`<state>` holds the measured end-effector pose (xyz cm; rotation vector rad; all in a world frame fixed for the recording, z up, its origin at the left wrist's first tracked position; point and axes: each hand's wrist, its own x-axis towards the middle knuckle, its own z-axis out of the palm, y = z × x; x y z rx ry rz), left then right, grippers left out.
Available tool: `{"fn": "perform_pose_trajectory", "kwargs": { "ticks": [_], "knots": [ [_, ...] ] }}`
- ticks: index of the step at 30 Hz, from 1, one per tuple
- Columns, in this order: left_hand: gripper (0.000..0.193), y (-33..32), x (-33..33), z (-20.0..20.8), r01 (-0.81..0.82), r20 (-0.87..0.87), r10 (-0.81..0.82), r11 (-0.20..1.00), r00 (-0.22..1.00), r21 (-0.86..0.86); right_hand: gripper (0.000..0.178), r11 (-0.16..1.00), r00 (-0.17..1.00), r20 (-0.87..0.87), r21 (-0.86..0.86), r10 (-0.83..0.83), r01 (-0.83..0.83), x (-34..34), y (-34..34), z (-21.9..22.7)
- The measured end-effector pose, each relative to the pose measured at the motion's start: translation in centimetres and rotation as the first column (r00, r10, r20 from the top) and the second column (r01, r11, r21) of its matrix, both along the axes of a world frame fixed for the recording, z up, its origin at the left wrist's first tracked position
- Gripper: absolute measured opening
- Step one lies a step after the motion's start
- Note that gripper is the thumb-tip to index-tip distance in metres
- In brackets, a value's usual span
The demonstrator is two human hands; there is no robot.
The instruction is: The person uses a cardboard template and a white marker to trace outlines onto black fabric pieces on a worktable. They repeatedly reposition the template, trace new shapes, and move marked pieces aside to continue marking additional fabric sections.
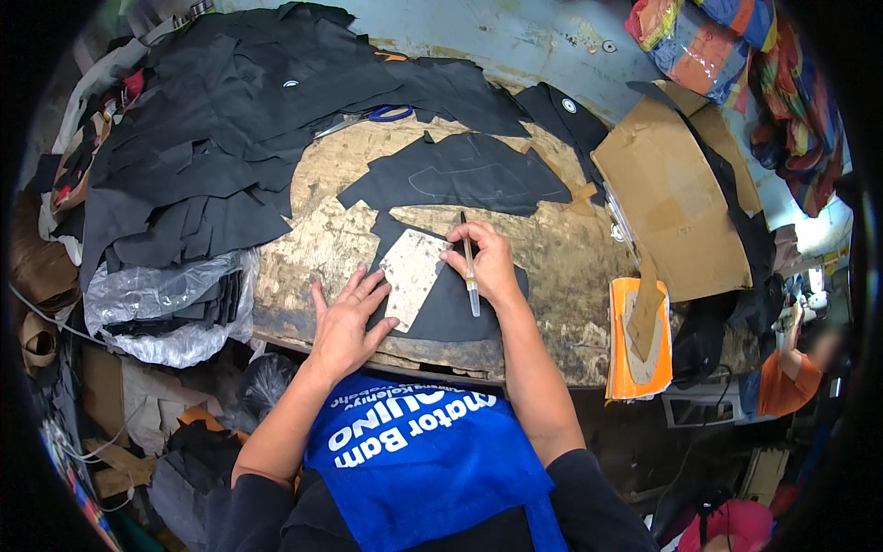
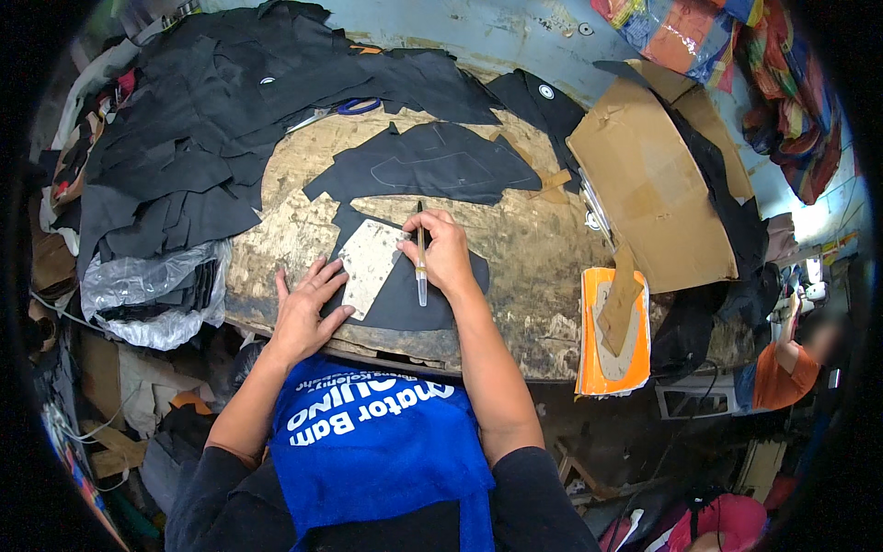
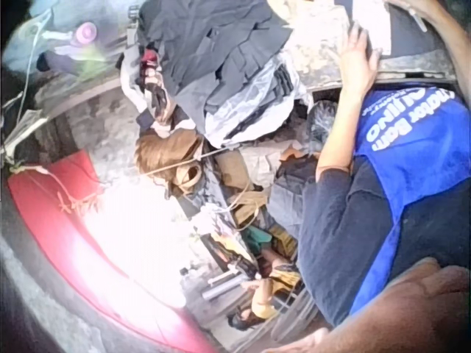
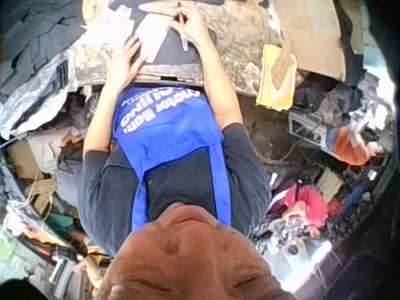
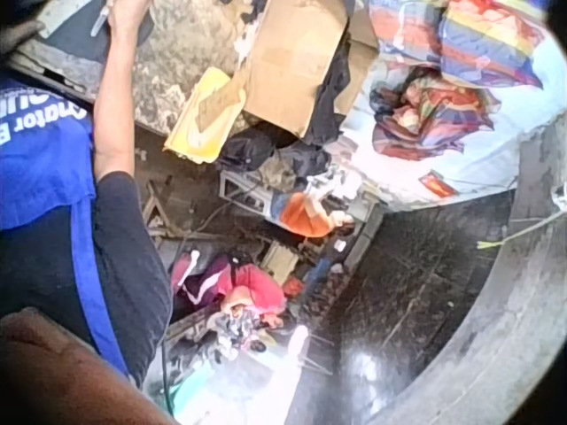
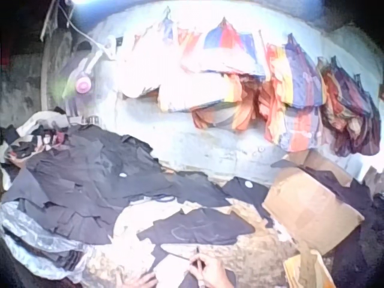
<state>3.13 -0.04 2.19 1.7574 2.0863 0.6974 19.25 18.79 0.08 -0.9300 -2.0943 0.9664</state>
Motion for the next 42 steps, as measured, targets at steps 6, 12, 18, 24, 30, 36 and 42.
{"fn": "perform_pose_trajectory", "kwargs": {
  "ticks": [6,12,18,24,30,36,42],
  "knots": [
    [0.042,0.1,3.0,0.4,0.035,-0.017,-0.032,0.98,0.999,0.198,0.028,0.997,0.999,-0.048,0.082,-0.004,0.008,-0.2,-0.3,-0.4],
    [0.086,1.5,8.3,-0.4,0.196,-0.049,-0.194,0.98,0.98,0.033,0.016,0.996,1.0,-0.029,0.09,-0.006,0.008,-0.5,-0.1,-0.6],
    [0.097,1.4,8.6,-1.5,0.167,-0.137,-0.164,0.986,0.977,0.008,0.022,0.979,0.995,0.046,0.179,0.087,-0.094,-0.1,0.3,-0.4],
    [0.098,1.2,8.6,-2.3,0.169,-0.171,-0.166,0.986,0.971,0.006,0.02,0.991,0.994,-0.021,0.081,0.109,-0.107,-0.5,-0.1,0.0],
    [0.1,1.6,8.9,-0.7,0.192,-0.223,-0.212,0.975,0.951,-0.109,0.019,0.915,0.914,-0.165,-0.105,0.37,-0.389,-0.5,-2.8,3.1],
    [0.095,2.5,10.5,-0.2,0.202,-0.392,-0.33,0.921,0.859,-0.333,0.024,0.788,0.78,0.128,-0.184,0.612,-0.588,-1.1,-4.8,5.0],
    [0.097,2.1,10.6,-1.4,0.214,-0.366,-0.309,0.936,0.878,-0.278,0.019,0.74,0.716,0.19,-0.148,0.672,-0.656,-2.1,-5.4,5.9]
  ]
}}
